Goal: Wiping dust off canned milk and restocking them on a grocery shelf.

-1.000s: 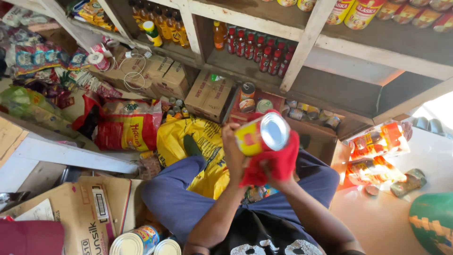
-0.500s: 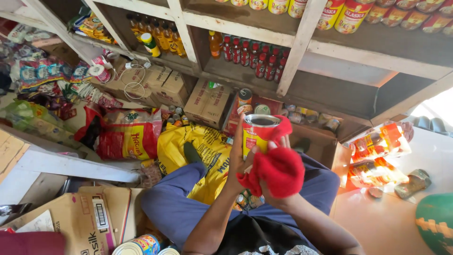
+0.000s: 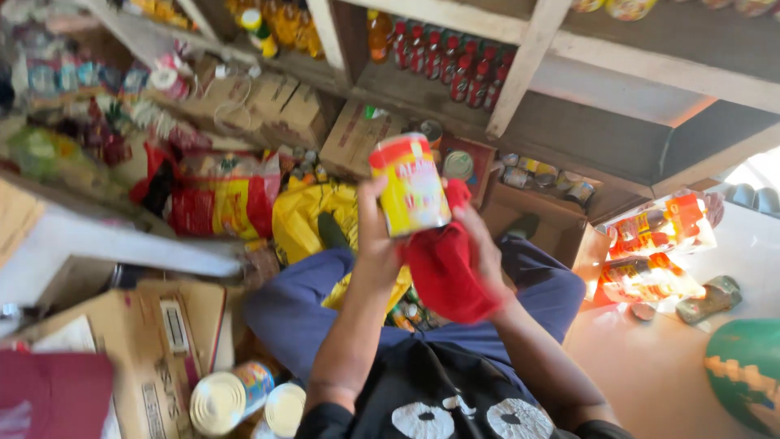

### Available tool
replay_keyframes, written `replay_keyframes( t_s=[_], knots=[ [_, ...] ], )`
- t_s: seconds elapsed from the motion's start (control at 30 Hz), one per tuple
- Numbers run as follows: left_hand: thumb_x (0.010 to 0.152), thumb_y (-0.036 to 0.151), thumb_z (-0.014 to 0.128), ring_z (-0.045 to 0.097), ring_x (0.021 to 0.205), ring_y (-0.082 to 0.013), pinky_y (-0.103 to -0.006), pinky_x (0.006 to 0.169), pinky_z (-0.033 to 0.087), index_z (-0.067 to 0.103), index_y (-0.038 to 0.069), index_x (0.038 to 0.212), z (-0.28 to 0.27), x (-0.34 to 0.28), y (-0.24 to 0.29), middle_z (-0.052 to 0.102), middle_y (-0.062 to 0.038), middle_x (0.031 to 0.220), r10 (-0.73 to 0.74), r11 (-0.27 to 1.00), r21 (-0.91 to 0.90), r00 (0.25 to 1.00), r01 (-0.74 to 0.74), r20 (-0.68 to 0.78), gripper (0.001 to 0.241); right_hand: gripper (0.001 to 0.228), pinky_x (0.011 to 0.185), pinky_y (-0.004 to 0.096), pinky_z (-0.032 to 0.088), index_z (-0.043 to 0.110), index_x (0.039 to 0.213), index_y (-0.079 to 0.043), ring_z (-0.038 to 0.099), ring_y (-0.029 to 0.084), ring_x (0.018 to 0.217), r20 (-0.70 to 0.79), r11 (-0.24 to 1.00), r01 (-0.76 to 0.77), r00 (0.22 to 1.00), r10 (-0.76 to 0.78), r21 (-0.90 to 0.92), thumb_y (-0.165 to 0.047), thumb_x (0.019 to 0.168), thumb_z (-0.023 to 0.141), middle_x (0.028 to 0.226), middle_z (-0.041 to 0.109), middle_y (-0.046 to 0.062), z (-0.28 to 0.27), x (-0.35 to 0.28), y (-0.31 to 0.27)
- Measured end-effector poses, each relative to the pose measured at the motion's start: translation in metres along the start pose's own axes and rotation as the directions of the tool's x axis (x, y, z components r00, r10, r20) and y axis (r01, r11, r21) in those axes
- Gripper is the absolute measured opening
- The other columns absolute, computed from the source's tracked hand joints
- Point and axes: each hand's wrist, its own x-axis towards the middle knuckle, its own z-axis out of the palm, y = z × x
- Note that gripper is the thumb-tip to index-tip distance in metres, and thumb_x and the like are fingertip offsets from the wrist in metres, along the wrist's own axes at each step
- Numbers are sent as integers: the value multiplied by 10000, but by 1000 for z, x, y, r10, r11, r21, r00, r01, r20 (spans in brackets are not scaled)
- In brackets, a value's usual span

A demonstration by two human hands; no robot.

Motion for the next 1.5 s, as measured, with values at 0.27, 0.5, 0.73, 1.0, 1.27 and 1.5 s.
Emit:
replay_keyframes(
  t_s=[0.27,0.5,0.73,1.0,1.27,1.5],
  knots=[
    [1004,462,570,715,1011,-346,-477,923,582,555,-56,1320,18,13,0,699,-237,1140,-10,1000,-7,1000,10,22,607,618,1016,413,524,507,1313,-13,620,342,1148,-143,927,307,929,-341,-217,-104,830,881,1247,588,195,-11,24,-26],
    [1002,396,632,719,1002,-270,-402,834,570,560,16,1328,32,10,-13,718,-155,1161,61,998,40,990,-56,-130,506,381,951,364,546,631,1139,-29,665,280,1078,-370,991,35,925,-81,-129,-20,826,849,1138,634,143,12,51,-6],
    [1012,285,664,713,975,-237,-394,861,605,551,26,1316,33,14,-27,699,-123,1101,186,983,20,975,-185,-120,414,253,903,360,546,666,1089,15,671,318,1030,-208,977,85,970,-126,-196,25,851,753,1099,634,170,7,14,-7],
    [1013,172,650,714,1023,-253,-408,866,614,520,32,1373,31,2,-31,682,-145,1190,277,957,127,949,-259,-149,407,200,863,341,531,643,1048,38,671,286,964,-259,991,28,964,-62,-132,0,896,767,1041,648,152,-7,45,-18],
    [1013,246,644,721,1013,-270,-426,871,617,541,32,1321,38,-1,-20,693,-161,1154,249,966,120,951,-229,-182,389,213,859,348,530,666,1047,43,676,303,967,-100,988,31,994,-47,-153,5,852,741,1026,655,170,-9,29,-25],
    [1013,300,650,700,942,-236,-395,810,592,581,39,1293,13,2,-48,686,-111,1087,176,972,192,961,-135,-216,389,197,809,351,519,649,1004,51,659,322,893,-173,989,49,982,-73,-140,-5,857,768,966,627,185,-13,46,-43]
  ],
)
